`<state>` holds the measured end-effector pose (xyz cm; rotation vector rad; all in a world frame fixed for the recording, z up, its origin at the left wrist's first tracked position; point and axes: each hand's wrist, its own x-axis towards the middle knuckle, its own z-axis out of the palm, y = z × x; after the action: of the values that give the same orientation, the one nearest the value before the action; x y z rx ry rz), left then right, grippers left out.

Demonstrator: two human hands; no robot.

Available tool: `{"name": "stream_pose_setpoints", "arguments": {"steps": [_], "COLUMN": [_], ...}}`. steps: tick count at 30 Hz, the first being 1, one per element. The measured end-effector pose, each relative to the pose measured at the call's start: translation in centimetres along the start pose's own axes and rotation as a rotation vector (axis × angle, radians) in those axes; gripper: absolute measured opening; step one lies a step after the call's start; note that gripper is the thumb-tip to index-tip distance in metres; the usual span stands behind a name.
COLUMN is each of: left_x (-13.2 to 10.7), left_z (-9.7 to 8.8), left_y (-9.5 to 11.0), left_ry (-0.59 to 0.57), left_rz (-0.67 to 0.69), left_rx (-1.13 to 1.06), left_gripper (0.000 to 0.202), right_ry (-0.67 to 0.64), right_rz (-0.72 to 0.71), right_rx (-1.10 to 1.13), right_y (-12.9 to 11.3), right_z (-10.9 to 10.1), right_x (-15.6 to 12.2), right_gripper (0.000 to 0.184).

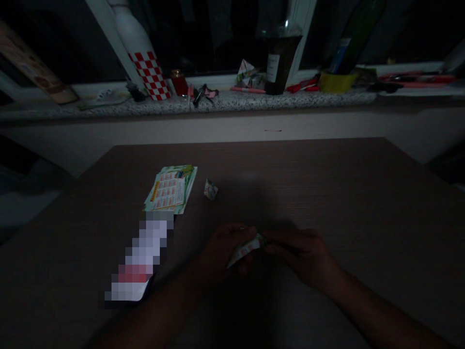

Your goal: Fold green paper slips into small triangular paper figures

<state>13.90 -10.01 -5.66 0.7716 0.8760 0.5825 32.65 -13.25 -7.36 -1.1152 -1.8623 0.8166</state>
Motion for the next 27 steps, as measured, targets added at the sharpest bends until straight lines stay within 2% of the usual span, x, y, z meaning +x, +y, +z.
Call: {"name": "stream_pose_setpoints", "arguments": {"steps": [6, 10, 13, 18, 21, 22, 24, 27], "left_x": [-0.5, -0.3, 0.1, 0.2, -0.2, -0.4, -0.6, -0.5], "left_z": [-0.3, -0.7, -1.1, -1.8, -1.8, -1.7, -1.4, -0.7], "left_y": [0.6, 0.6, 0.6, 0.4, 0.3, 0.2, 0.0, -0.2], "left_ry": [-0.037, -0.086, -0.068, 0.033, 0.053, 0.051, 0.098, 0.175], "left_rz": [-0.123, -0.126, -0.022, 0.279, 0.454, 0.475, 0.494, 0.443], "left_rx": [-0.115, -0.126, -0.13, 0.034, 0.294, 0.385, 0.472, 0.545], "left_gripper": [0.026, 0.03, 0.047, 0.061, 0.052, 0.047, 0.034, 0.023], "right_ry": [0.068, 0.129, 0.147, 0.121, 0.068, 0.047, 0.012, -0.034], "right_rz": [-0.266, -0.318, -0.254, -0.015, 0.14, 0.179, 0.237, 0.297], "right_rx": [-0.187, -0.192, -0.172, -0.022, 0.118, 0.171, 0.261, 0.386], "right_y": [0.5, 0.5, 0.2, -0.3, -0.7, -0.8, -0.9, -0.6], "right_z": [0.5, 0.5, 0.1, -0.3, -0.4, -0.4, -0.4, -0.1], "right_x": [0.0, 0.1, 0.1, 0.1, 0.4, 0.5, 0.6, 0.5], "right_gripper": [0.021, 0.019, 0.018, 0.017, 0.019, 0.021, 0.022, 0.022]}}
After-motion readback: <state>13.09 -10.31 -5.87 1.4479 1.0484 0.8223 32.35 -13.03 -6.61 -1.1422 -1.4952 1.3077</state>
